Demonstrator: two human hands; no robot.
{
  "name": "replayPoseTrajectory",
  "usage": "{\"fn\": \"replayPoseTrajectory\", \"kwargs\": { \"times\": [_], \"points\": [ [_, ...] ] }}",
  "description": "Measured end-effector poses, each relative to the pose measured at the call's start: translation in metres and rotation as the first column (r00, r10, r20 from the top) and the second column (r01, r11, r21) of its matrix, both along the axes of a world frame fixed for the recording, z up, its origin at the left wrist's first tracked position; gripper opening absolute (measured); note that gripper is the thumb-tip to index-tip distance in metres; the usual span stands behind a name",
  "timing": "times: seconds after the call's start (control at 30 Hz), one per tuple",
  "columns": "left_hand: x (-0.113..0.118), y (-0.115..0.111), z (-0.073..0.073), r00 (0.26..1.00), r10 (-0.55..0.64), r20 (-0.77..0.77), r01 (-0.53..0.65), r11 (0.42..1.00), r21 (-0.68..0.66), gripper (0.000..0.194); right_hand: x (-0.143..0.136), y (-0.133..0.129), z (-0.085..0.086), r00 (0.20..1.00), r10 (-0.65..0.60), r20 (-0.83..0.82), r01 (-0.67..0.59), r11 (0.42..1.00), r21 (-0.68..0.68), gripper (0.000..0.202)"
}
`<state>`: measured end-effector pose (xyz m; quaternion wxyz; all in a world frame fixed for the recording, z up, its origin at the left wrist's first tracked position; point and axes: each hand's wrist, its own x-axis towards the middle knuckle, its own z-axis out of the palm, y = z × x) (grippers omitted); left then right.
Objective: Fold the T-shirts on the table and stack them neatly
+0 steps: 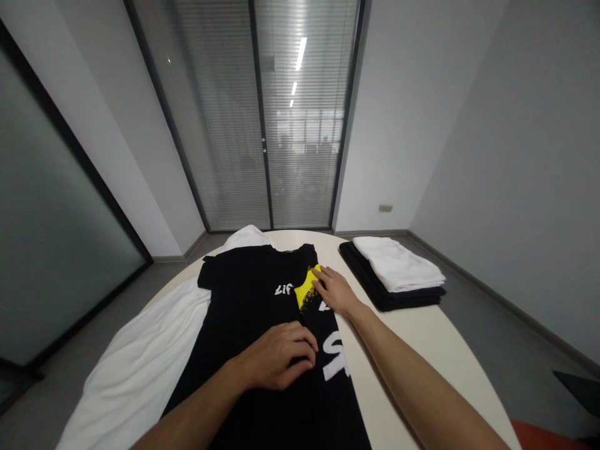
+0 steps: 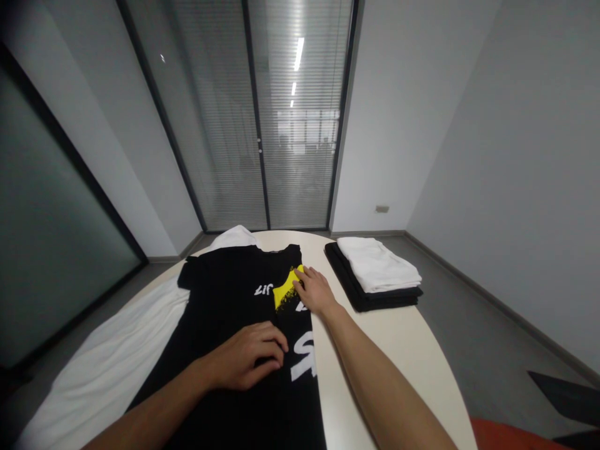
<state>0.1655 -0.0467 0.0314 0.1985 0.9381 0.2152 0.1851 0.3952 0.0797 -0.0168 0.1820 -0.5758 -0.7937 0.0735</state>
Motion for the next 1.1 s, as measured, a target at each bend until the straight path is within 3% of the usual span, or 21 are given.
{"fn": "replayPoseTrajectory", "kwargs": {
  "times": [0.13, 0.3, 0.4, 0.6, 0.77, 1.0, 1.1],
  "points": [
    [0.002, -0.002, 0.0, 0.999, -0.012, 0.04, 0.011, 0.999, 0.039, 0.009, 0.0, 0.0, -0.001, 1.0, -0.005, 0.001, 0.005, 1.0, 0.003, 0.054],
    [0.006, -0.006, -0.004, 0.994, -0.077, 0.08, 0.078, 0.997, -0.007, 0.012, 0.0, 0.0, 0.0, 1.0, -0.006, 0.009, 0.006, 1.0, 0.001, 0.054],
    [0.011, -0.013, -0.006, 0.99, -0.13, 0.047, 0.133, 0.989, -0.071, 0.025, 0.0, 0.0, 0.001, 1.0, -0.005, 0.004, 0.005, 1.0, -0.008, 0.054],
    [0.011, -0.024, -0.001, 0.964, -0.267, 0.007, 0.257, 0.922, -0.289, 0.019, -0.001, -0.002, 0.004, 1.0, -0.01, 0.001, 0.01, 1.0, -0.023, 0.055],
    [0.006, -0.031, 0.005, 0.962, -0.249, -0.113, 0.2, 0.922, -0.332, 0.009, -0.001, -0.001, 0.003, 1.0, -0.005, 0.007, 0.005, 1.0, -0.017, 0.055],
    [0.002, -0.032, 0.008, 0.957, -0.275, -0.091, 0.213, 0.88, -0.424, 0.014, 0.0, 0.0, 0.0, 1.0, -0.009, -0.003, 0.009, 1.0, -0.014, 0.055],
    [0.003, -0.034, 0.009, 0.962, -0.261, -0.077, 0.212, 0.898, -0.385, 0.018, 0.0, 0.0, 0.001, 1.0, -0.01, 0.005, 0.01, 1.0, -0.019, 0.055]
  ]
}}
